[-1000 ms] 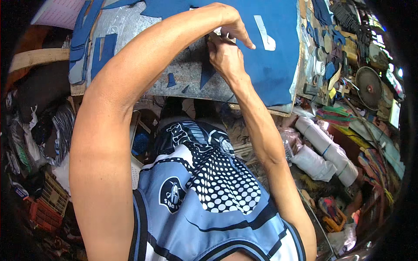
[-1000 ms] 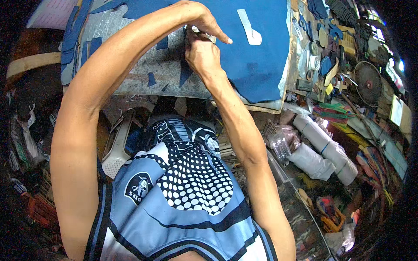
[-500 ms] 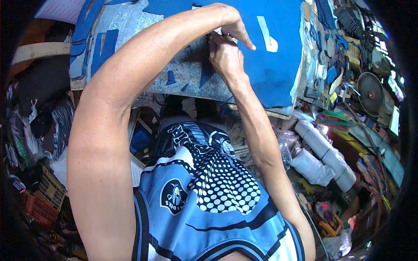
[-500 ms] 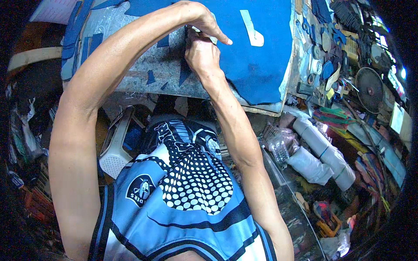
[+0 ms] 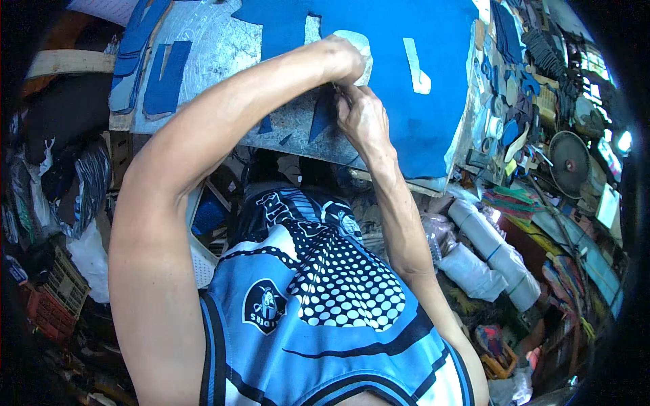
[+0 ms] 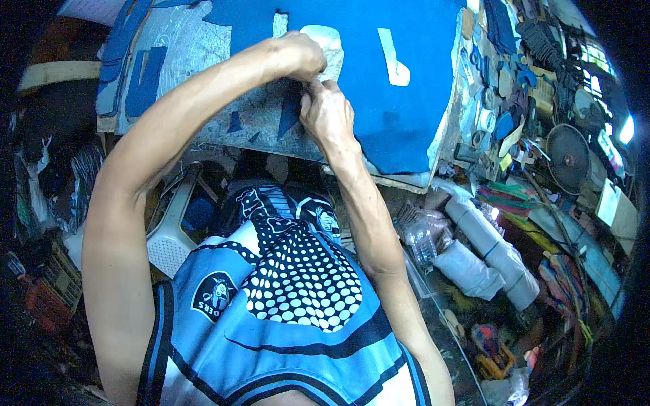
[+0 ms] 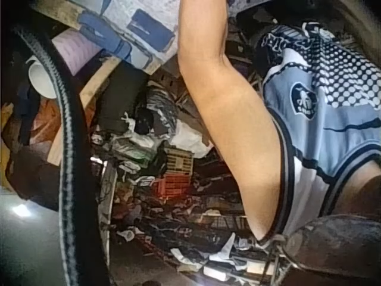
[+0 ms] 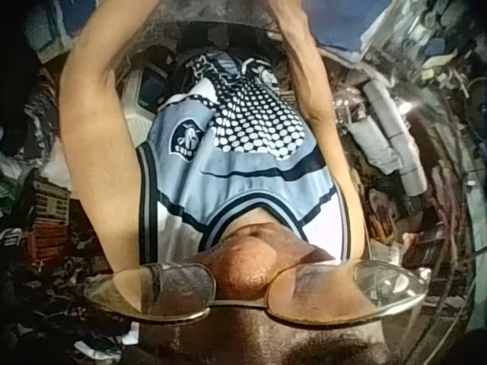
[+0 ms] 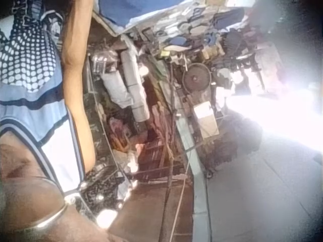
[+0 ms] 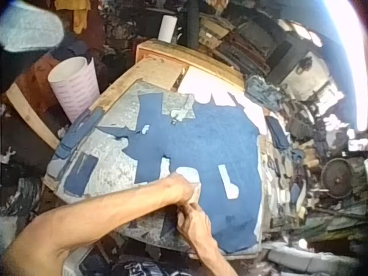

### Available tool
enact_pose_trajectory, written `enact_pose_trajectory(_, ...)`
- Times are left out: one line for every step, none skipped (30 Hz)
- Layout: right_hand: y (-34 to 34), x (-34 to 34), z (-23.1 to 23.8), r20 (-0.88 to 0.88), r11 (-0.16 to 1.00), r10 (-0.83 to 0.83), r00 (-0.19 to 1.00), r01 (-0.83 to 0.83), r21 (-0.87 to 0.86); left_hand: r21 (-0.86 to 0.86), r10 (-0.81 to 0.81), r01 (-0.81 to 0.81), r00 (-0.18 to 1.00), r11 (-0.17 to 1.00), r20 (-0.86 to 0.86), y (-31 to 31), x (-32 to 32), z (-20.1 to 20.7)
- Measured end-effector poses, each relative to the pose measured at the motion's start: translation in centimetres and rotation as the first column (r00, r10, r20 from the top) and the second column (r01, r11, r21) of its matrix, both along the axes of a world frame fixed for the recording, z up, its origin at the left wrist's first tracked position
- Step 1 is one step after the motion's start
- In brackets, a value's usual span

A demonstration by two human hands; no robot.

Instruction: Cutting out shoe components from blue material using templates and a hand knife.

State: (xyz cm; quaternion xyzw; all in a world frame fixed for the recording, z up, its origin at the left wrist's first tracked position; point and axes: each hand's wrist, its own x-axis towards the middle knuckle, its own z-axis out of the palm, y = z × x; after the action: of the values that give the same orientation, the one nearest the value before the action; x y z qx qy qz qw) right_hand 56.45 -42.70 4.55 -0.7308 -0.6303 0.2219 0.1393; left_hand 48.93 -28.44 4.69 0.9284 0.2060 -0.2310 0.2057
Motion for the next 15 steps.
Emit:
enact_pose_trajectory(-0.1, 0.0, 0.3, -0.005, 1.0, 0.005, 1.0, -0.005, -0.03, 0.016, 0.04, -0.04, 0.999, 0.999, 0.028, -0.6, -0.7, -0.3)
enact_pose_trajectory(-0.3, 0.0, 0.9, -0.009, 0.998, 0.01, 1.0, -0.011, -0.062, 0.029, 0.079, -0.08, 0.995, 0.996, 0.056, -1.0, -1.4, -0.7)
enact_pose_trajectory(-0.5, -0.1, 1.4, -0.013, 0.998, 0.019, 1.0, -0.019, -0.061, 0.008, 0.07, -0.072, 0.987, 0.997, 0.146, -1.5, -2.5, -1.5)
enact_pose_trajectory(-0.6, -0.2, 1.9, -0.034, 0.995, -0.007, 0.999, 0.004, -0.103, 0.009, 0.078, -0.08, 0.987, 0.997, 0.142, -1.8, -3.2, -2.3)
enact_pose_trajectory(-0.8, 0.0, 2.1, -0.05, 0.988, -0.039, 0.998, 0.031, -0.149, 0.018, 0.097, -0.102, 0.977, 0.995, 0.19, -2.5, -3.7, -2.2)
enact_pose_trajectory(-1.0, 0.3, 2.0, -0.051, 0.988, -0.036, 0.998, 0.028, -0.15, 0.027, 0.115, -0.124, 0.965, 0.992, 0.237, -2.9, -4.0, -2.0)
enact_pose_trajectory(-1.4, 0.7, 1.7, -0.055, 0.995, -0.003, 0.998, -0.002, -0.096, 0.018, 0.115, -0.122, 0.969, 0.992, 0.219, -3.1, -4.1, -2.0)
enact_pose_trajectory(-1.6, 1.1, 1.3, -0.057, 0.999, 0.033, 0.998, -0.035, -0.04, 0.018, 0.122, -0.129, 0.969, 0.992, 0.217, -3.2, -4.2, -2.3)
enact_pose_trajectory(-1.8, 1.5, 1.0, -0.06, 0.998, 0.04, 0.997, -0.043, -0.04, 0.043, 0.128, -0.142, 0.964, 0.989, 0.234, -3.3, -4.3, -2.5)
enact_pose_trajectory(-2.0, 1.9, 0.8, -0.026, 0.997, 0.061, 0.998, -0.062, -0.037, 0.068, 0.135, -0.156, 0.958, 0.985, 0.252, -3.4, -4.3, -2.8)
enact_pose_trajectory(-2.2, 2.1, 0.8, 0.005, 0.996, 0.078, 0.997, -0.077, -0.036, 0.066, 0.139, -0.16, 0.959, 0.985, 0.247, -3.5, -4.3, -2.6)
enact_pose_trajectory(-2.2, 2.2, 0.9, 0.0, 0.996, 0.082, 0.997, -0.082, -0.037, 0.045, 0.146, -0.159, 0.965, 0.986, 0.217, -3.5, -4.3, -2.4)
enact_pose_trajectory(-2.3, 2.4, 1.0, -0.018, 0.994, 0.085, 0.996, -0.086, -0.067, 0.024, 0.152, -0.159, 0.971, 0.987, 0.187, -3.5, -4.3, -2.3)
enact_pose_trajectory(-2.2, 2.7, 0.9, -0.032, 0.991, 0.089, 0.995, -0.092, -0.094, 0.026, 0.159, -0.167, 0.97, 0.986, 0.185, -3.6, -4.2, -2.6)
enact_pose_trajectory(-2.1, 3.1, 0.7, -0.034, 0.991, 0.097, 0.995, -0.1, -0.092, 0.031, 0.167, -0.176, 0.966, 0.984, 0.2, -3.7, -4.1, -2.9)
